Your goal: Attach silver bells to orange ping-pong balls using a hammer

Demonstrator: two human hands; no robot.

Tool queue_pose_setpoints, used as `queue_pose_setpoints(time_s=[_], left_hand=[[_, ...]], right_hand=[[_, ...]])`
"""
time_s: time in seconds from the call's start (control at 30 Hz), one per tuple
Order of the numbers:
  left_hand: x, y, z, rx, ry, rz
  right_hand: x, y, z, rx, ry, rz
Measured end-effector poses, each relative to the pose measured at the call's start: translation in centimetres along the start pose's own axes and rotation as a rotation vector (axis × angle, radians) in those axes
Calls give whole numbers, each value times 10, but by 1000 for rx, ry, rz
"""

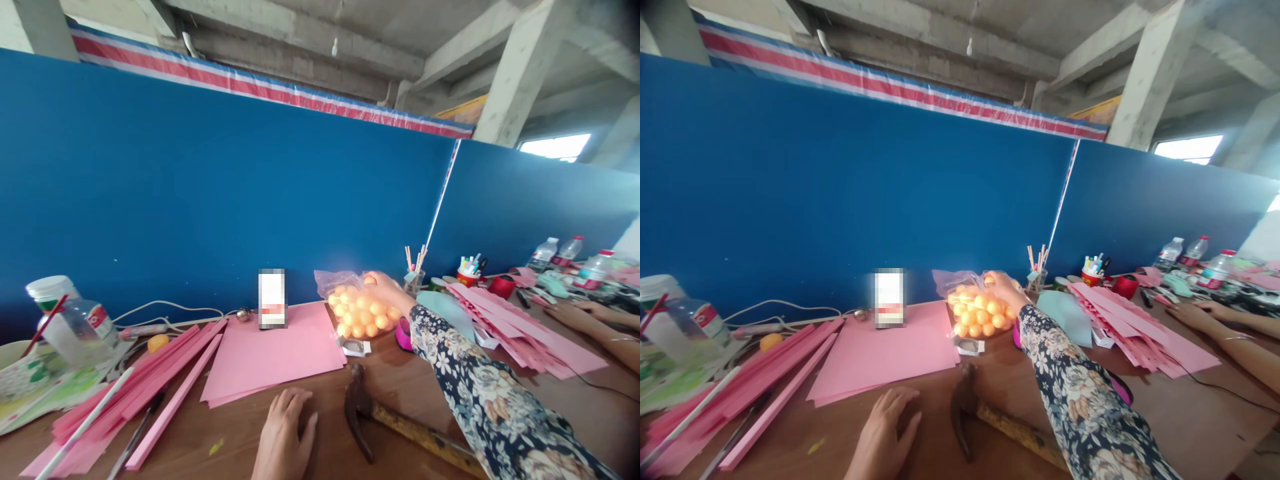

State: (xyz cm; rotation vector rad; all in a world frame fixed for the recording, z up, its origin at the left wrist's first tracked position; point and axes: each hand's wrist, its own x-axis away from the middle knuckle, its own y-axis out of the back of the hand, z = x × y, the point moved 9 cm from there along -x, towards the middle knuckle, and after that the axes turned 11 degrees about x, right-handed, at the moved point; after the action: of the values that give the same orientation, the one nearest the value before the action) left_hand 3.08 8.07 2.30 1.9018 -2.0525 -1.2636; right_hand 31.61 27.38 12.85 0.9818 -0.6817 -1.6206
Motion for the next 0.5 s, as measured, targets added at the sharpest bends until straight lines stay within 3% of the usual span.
queue_pose_setpoints(time_s=[0.5], left_hand=[[-1,3,-1,-20,-18,-37]], right_hand=[[-11,1,-9,27,69,-34]])
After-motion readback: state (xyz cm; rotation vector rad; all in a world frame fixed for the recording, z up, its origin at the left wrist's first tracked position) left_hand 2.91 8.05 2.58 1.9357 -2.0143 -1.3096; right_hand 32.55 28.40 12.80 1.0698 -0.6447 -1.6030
